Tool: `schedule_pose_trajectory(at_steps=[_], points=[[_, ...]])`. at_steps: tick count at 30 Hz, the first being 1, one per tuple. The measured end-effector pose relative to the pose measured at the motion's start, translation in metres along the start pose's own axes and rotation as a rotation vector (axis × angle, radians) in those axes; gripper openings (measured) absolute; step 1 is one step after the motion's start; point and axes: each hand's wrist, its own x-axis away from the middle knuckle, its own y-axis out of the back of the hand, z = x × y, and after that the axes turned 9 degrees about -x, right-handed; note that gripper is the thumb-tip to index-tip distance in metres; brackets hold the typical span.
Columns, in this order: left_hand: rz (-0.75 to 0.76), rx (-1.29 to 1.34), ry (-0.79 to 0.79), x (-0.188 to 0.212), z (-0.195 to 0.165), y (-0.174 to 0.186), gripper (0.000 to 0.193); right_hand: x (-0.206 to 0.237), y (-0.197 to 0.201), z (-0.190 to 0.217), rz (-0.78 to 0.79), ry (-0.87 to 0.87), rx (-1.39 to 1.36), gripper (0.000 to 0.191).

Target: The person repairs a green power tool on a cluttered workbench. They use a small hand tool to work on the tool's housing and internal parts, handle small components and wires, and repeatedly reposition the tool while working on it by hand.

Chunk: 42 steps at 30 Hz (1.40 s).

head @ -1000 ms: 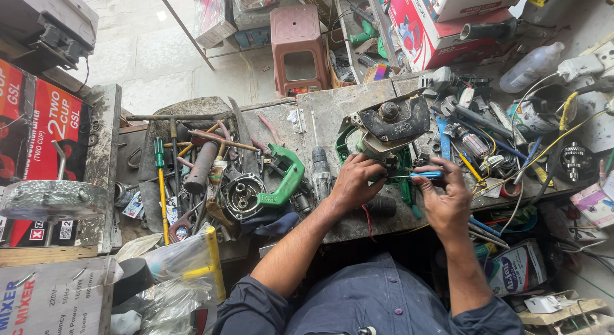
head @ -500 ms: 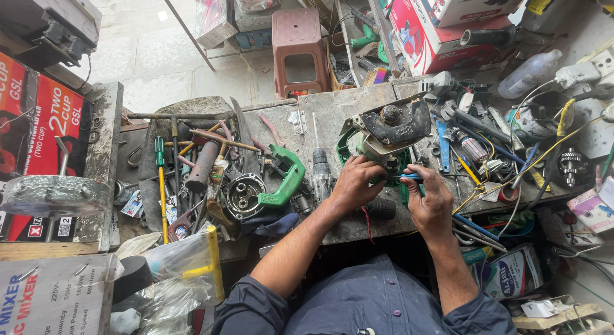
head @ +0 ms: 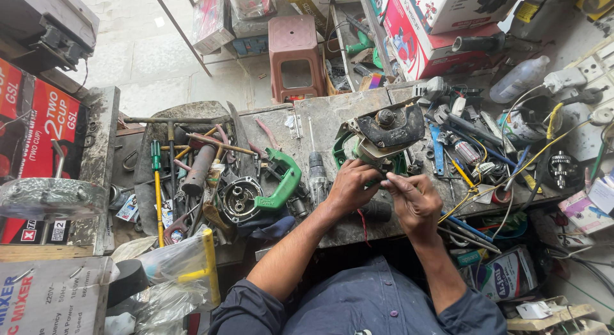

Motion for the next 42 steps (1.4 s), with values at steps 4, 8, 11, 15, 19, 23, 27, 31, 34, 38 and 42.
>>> schedule_pose_trajectory(at_steps=[4,8,11,15,19,23,27,31,34,38,42], points=[[-0.012,-0.002,-0.010,-0.0008,0.0003,-0.0002,0.015,-0.0028,-0.0010,0.0011,-0.002,0.119,0.024,0.032],[-0.014,-0.007,-0.012,-0.0010,0.0018,-0.0009,0.014,-0.0054,-0.0044,0.0012,0.021,0.092,-0.063,0.035],[0.030,-0.023,0.017,0.0001,0.0016,-0.0019,0.014,-0.0025,-0.0049,0.0005,0.031,0.014,-0.151,0.035],[0.001,-0.008,-0.009,-0.0005,0.0010,-0.0018,0.017,0.0013,-0.0049,0.0003,0.000,0.037,-0.073,0.032],[-0.011,-0.009,-0.017,-0.0011,0.0003,-0.0006,0.014,-0.0013,-0.0041,-0.0010,0.047,0.000,-0.091,0.035],[0.030,-0.031,0.006,-0.0009,0.0007,-0.0006,0.015,-0.0003,-0.0030,-0.0015,0.048,0.081,-0.073,0.030],[0.013,-0.018,-0.003,-0.0017,0.0001,-0.0008,0.017,0.0007,-0.0018,-0.0022,0.055,0.049,-0.150,0.030],[0.004,-0.023,-0.002,-0.0034,-0.0011,0.0006,0.017,-0.0023,-0.0009,-0.0027,0.063,0.045,-0.122,0.033],[-0.039,-0.009,-0.038,-0.0033,-0.0011,0.0013,0.019,-0.0023,-0.0005,-0.0026,0.061,0.101,-0.059,0.033],[-0.003,-0.019,-0.019,-0.0027,-0.0009,-0.0003,0.018,-0.0001,0.0001,-0.0032,0.058,0.020,-0.236,0.032],[0.001,-0.012,-0.004,-0.0032,-0.0003,-0.0006,0.018,-0.0026,0.0010,-0.0039,0.059,0.012,-0.164,0.034]])
